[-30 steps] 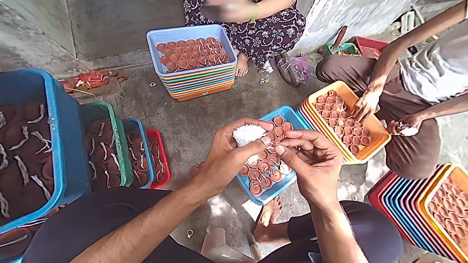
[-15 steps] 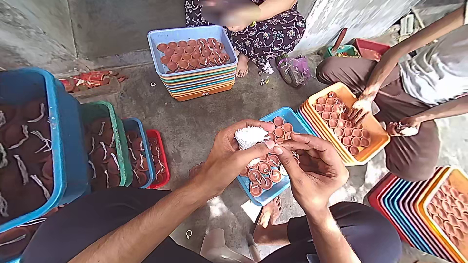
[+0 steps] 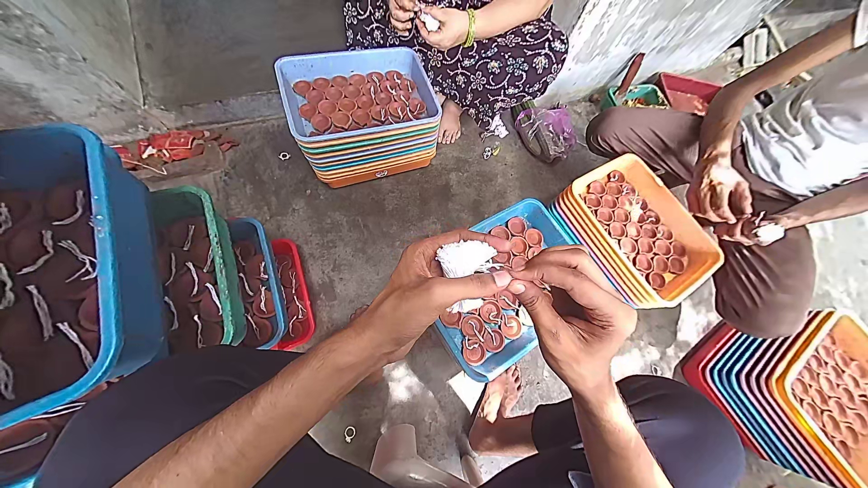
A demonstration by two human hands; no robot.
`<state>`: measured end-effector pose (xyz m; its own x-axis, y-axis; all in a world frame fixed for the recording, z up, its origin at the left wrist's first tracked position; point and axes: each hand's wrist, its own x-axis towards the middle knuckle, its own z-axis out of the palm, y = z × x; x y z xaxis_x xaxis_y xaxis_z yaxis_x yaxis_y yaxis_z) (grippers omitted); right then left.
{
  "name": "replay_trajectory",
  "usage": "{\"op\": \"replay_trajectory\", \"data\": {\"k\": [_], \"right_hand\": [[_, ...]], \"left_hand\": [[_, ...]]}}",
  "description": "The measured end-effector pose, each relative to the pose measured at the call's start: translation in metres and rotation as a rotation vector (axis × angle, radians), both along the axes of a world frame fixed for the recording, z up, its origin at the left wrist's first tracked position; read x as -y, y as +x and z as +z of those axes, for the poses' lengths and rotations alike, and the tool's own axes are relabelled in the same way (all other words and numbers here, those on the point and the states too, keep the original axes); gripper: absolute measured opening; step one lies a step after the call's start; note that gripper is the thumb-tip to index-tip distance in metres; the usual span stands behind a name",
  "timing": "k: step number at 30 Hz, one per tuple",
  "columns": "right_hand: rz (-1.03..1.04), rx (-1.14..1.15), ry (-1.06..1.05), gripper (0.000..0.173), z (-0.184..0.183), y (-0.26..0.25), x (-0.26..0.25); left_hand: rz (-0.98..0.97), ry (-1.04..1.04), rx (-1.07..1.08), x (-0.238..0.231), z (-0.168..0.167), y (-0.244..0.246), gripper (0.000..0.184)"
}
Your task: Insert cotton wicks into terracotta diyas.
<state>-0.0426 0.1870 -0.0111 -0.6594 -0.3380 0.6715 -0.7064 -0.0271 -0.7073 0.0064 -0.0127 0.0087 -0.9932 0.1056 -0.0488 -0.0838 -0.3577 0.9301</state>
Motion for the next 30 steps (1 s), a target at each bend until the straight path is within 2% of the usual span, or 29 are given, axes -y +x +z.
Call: {"op": "replay_trajectory", "data": {"k": [10, 16, 19, 22, 24, 27, 30], "right_hand": [[-0.086, 0.060, 0.050, 0.007, 0.008, -0.009, -0.010], [0.037, 0.246, 0.115, 0.012, 0.017, -0.017, -0.024], [0.110, 0.330, 0.193, 0.012, 0.022, -0.021, -0.035], [0.117, 0.358, 0.221, 0.011, 0.026, -0.025, -0.045], [0.089, 0.399, 0.242, 0.011, 0.027, -0.032, -0.054], [0.010, 0.518, 0.288, 0.011, 0.017, -0.051, -0.075], [-0.127, 0.648, 0.335, 0.012, -0.014, -0.074, -0.095]], "left_hand": [[0.039, -0.144, 0.039, 0.000, 0.003, 0.001, 0.016], [0.077, -0.227, 0.007, 0.001, 0.004, 0.000, 0.014], [0.098, -0.336, -0.092, 0.000, 0.000, 0.000, 0.013], [0.102, -0.382, -0.153, -0.002, -0.003, -0.002, 0.015], [0.124, -0.401, -0.106, -0.001, -0.002, -0.003, 0.013], [0.167, -0.402, 0.008, 0.002, -0.001, -0.004, 0.011], [0.197, -0.372, 0.074, 0.003, 0.000, -0.004, 0.012]]}}
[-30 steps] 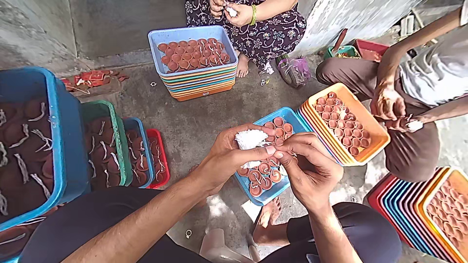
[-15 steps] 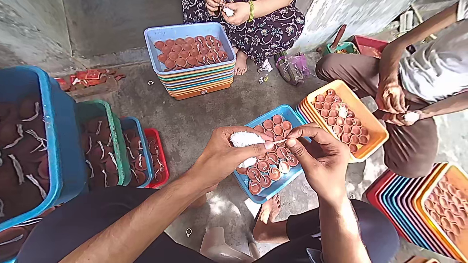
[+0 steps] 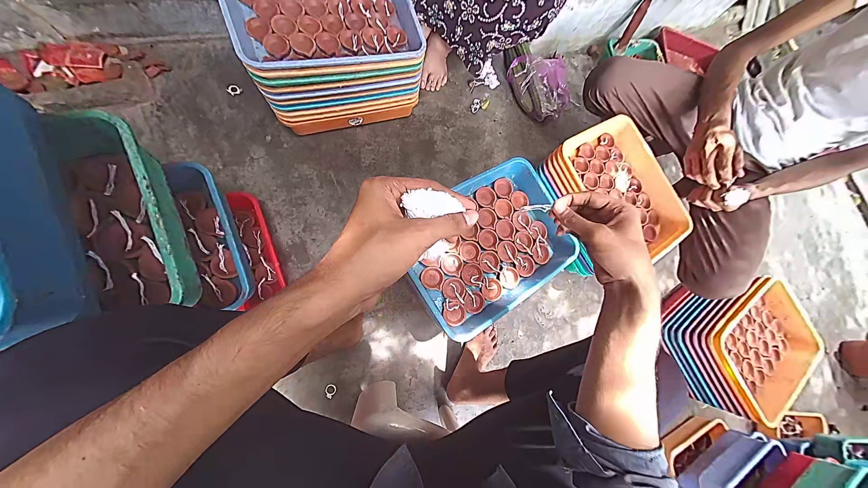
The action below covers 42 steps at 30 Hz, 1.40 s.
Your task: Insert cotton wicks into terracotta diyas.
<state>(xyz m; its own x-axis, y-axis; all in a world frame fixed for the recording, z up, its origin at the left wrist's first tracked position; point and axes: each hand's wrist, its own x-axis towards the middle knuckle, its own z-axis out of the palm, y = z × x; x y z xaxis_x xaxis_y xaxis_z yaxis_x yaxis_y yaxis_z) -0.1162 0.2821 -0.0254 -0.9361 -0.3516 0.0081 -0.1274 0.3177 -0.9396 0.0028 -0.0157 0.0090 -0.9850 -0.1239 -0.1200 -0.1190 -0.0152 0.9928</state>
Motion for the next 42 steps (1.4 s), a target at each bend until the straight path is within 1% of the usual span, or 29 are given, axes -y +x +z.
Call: {"op": "replay_trajectory", "data": {"k": [3, 6, 9, 11, 13, 16, 19, 21, 24, 30, 35, 42], "right_hand": [[-0.171, 0.089, 0.081, 0.010, -0.051, -0.030, -0.008], [-0.334, 0.131, 0.060, 0.013, -0.107, -0.063, -0.001], [-0.352, 0.084, 0.056, 0.015, -0.155, -0.078, 0.006], [-0.348, 0.041, 0.158, 0.019, -0.181, -0.082, 0.003], [-0.361, 0.009, 0.328, 0.020, -0.196, -0.082, -0.003], [-0.373, -0.005, 0.459, 0.019, -0.199, -0.071, -0.009], [-0.340, 0.004, 0.491, 0.022, -0.194, -0.049, -0.018], [-0.313, 0.022, 0.530, 0.024, -0.191, -0.044, -0.019], [-0.270, 0.026, 0.592, 0.021, -0.190, -0.043, -0.019], [-0.250, -0.010, 0.648, 0.018, -0.192, -0.045, -0.020], [-0.264, 0.016, 0.692, 0.017, -0.189, -0.046, -0.019], [-0.246, -0.019, 0.677, 0.018, -0.186, -0.045, -0.022]], "left_hand": [[-0.002, 0.042, 0.027, -0.001, 0.002, 0.000, 0.013], [-0.013, 0.079, 0.024, -0.003, 0.002, -0.001, 0.013], [-0.009, 0.076, 0.032, -0.003, -0.001, -0.001, 0.012], [-0.014, 0.084, 0.032, -0.002, -0.003, -0.002, 0.012], [-0.019, 0.096, 0.031, 0.000, -0.004, -0.002, 0.012], [-0.020, 0.096, 0.031, 0.001, -0.006, -0.002, 0.012], [-0.028, 0.097, 0.040, -0.001, -0.004, -0.002, 0.012], [-0.032, 0.090, 0.048, -0.003, -0.003, -0.002, 0.012], [-0.042, 0.078, 0.046, -0.004, -0.003, -0.002, 0.013], [-0.037, 0.078, 0.048, -0.003, -0.003, -0.002, 0.013], [-0.034, 0.089, 0.068, -0.004, -0.003, -0.002, 0.014], [-0.046, 0.078, 0.065, -0.004, -0.003, -0.002, 0.014]]}}
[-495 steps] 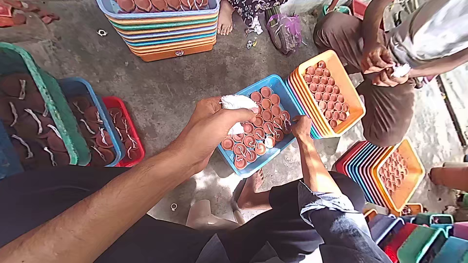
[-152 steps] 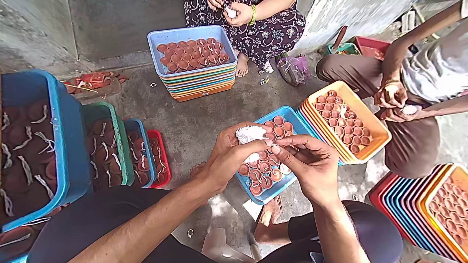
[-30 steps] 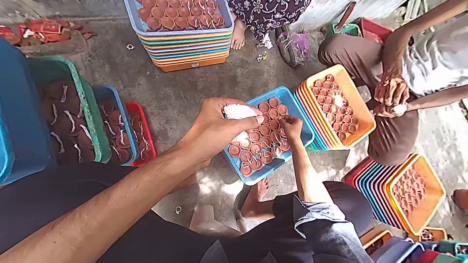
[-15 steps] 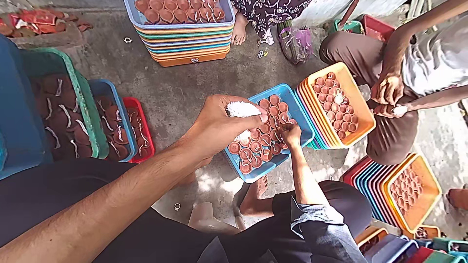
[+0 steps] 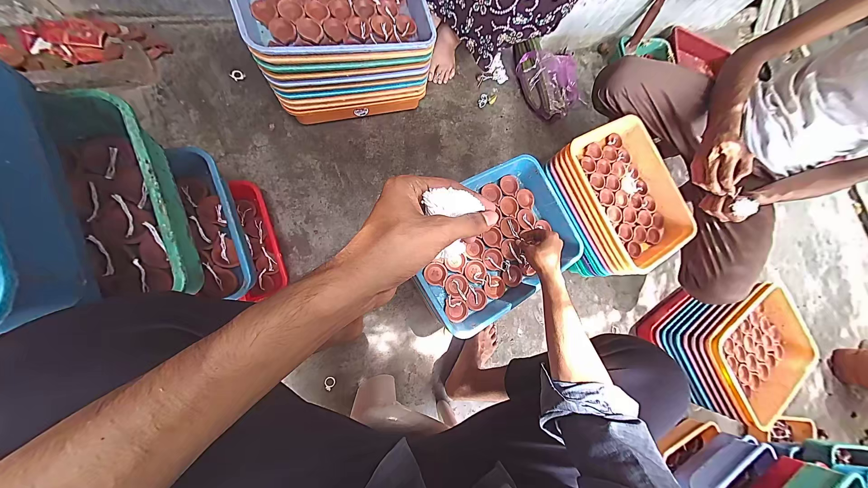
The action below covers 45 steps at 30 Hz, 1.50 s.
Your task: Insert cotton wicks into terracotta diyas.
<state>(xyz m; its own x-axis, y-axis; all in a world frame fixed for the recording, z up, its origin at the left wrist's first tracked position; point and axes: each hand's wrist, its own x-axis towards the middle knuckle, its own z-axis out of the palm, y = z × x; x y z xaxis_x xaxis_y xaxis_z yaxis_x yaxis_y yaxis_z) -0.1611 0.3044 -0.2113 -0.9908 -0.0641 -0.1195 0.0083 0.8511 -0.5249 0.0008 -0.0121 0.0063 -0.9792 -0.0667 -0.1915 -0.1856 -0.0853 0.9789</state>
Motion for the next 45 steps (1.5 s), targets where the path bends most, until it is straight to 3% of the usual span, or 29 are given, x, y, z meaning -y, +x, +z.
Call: {"op": "replay_trajectory", "data": {"k": [9, 14, 17, 20, 27, 33, 45], "right_hand": [[0.010, -0.002, 0.058, 0.023, 0.024, -0.003, 0.008], [0.177, -0.101, -0.369, 0.018, 0.100, 0.008, 0.037], [0.305, -0.022, -0.714, 0.016, 0.166, 0.045, 0.067], [0.372, 0.015, -0.924, 0.016, 0.198, 0.080, 0.087], [0.451, 0.002, -1.192, 0.020, 0.200, 0.116, 0.107], [0.435, -0.139, -1.146, 0.019, 0.201, 0.121, 0.114], [0.440, -0.113, -1.104, 0.014, 0.199, 0.118, 0.114]], "left_hand": [[-0.009, 0.081, 0.012, -0.001, -0.002, 0.000, 0.019], [-0.062, 0.205, 0.012, 0.000, -0.003, -0.002, 0.041], [-0.091, 0.280, -0.013, -0.003, 0.002, -0.002, 0.045], [-0.128, 0.343, -0.046, -0.005, 0.003, 0.001, 0.046], [-0.147, 0.396, -0.055, -0.007, 0.002, 0.002, 0.046], [-0.154, 0.384, -0.037, -0.009, 0.002, 0.000, 0.046], [-0.156, 0.386, -0.030, -0.007, 0.002, 0.002, 0.046]]}}
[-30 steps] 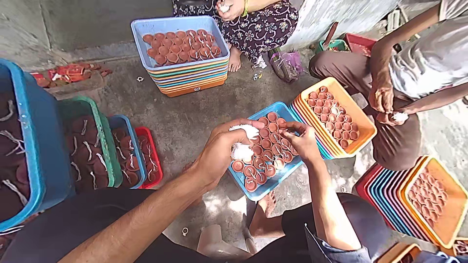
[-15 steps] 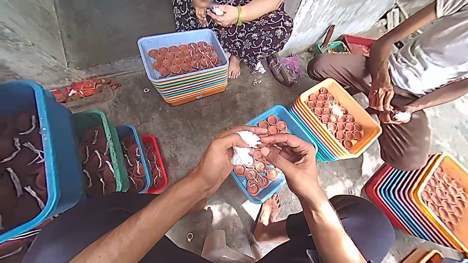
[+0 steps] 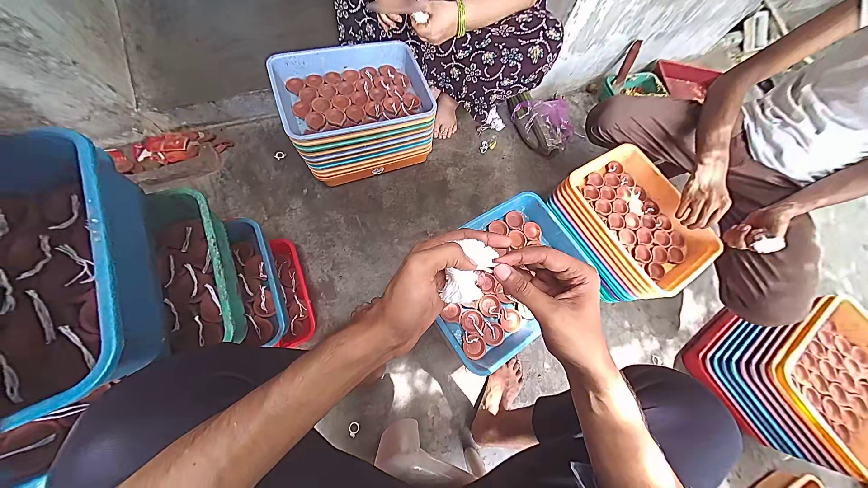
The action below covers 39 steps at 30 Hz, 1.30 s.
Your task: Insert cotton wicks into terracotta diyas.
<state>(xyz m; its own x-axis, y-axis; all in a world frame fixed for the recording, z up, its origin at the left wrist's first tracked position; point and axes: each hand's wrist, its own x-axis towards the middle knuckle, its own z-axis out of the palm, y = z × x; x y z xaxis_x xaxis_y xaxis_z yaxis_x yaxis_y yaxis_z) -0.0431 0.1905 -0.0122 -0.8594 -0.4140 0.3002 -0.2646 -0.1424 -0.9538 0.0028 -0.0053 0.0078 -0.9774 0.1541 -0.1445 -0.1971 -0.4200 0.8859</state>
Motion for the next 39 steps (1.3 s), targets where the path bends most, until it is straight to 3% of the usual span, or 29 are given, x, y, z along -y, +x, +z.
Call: {"op": "replay_trajectory", "data": {"k": [20, 31, 39], "right_hand": [[-0.099, -0.280, 0.065, 0.013, 0.0011, 0.0027, 0.0037], [-0.131, -0.232, -0.048, 0.021, 0.0005, 0.0038, 0.0059], [-0.094, -0.170, -0.040, 0.036, -0.0010, 0.0041, 0.0064]], "left_hand": [[0.029, -0.034, 0.016, -0.0009, 0.0031, 0.0003, 0.041], [0.012, -0.060, 0.004, 0.0002, 0.0019, 0.0004, 0.042], [0.018, -0.059, -0.006, 0.0007, 0.0018, 0.0003, 0.041]]}}
